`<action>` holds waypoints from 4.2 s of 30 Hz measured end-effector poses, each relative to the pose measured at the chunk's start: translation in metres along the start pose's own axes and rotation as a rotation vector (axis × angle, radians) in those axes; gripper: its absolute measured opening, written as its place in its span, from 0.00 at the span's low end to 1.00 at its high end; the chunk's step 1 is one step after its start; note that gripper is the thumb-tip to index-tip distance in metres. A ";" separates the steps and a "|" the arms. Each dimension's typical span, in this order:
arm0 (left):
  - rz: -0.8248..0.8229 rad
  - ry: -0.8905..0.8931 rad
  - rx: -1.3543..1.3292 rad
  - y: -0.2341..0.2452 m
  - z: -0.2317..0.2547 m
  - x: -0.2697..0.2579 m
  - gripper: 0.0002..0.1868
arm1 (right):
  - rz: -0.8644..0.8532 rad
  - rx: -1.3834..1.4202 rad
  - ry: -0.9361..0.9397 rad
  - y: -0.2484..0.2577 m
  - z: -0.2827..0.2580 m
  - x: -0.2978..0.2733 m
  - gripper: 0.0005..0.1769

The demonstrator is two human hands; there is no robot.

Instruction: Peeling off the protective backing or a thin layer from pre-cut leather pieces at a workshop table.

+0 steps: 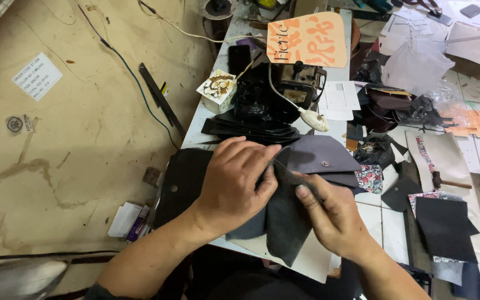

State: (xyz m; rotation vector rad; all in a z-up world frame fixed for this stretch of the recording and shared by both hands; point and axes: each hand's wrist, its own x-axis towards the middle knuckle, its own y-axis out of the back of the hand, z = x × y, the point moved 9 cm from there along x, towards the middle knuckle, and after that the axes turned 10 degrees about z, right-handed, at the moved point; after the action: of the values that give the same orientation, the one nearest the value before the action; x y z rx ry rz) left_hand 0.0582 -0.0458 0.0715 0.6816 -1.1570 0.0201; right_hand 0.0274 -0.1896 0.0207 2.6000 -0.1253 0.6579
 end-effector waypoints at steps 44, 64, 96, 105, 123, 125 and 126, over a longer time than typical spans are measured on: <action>-0.117 0.126 -0.243 0.018 0.014 -0.008 0.06 | -0.036 -0.716 0.120 0.011 -0.015 0.023 0.22; -0.258 0.138 -0.348 0.015 -0.004 -0.003 0.20 | -0.238 -0.107 0.119 0.005 -0.016 0.025 0.17; 0.288 0.933 -0.214 0.100 -0.120 -0.088 0.21 | 0.594 0.056 -0.352 0.148 0.104 -0.039 0.22; 0.297 0.513 0.031 0.096 -0.097 -0.067 0.24 | 0.644 0.109 -0.299 0.142 0.122 -0.041 0.15; -0.354 0.013 0.264 -0.060 -0.044 0.000 0.25 | 0.537 -0.288 0.085 0.116 0.070 -0.042 0.09; -0.541 0.153 0.148 -0.095 -0.064 -0.020 0.23 | 0.552 -0.274 0.087 0.122 0.072 -0.041 0.09; -0.734 0.283 0.023 -0.119 -0.074 -0.038 0.20 | 0.576 -0.260 0.081 0.126 0.074 -0.043 0.09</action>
State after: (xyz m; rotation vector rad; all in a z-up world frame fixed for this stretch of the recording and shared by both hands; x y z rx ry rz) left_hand 0.1459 -0.0917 -0.0351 1.0541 -0.5882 -0.4764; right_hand -0.0032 -0.3367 -0.0061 2.2763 -0.8938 0.8693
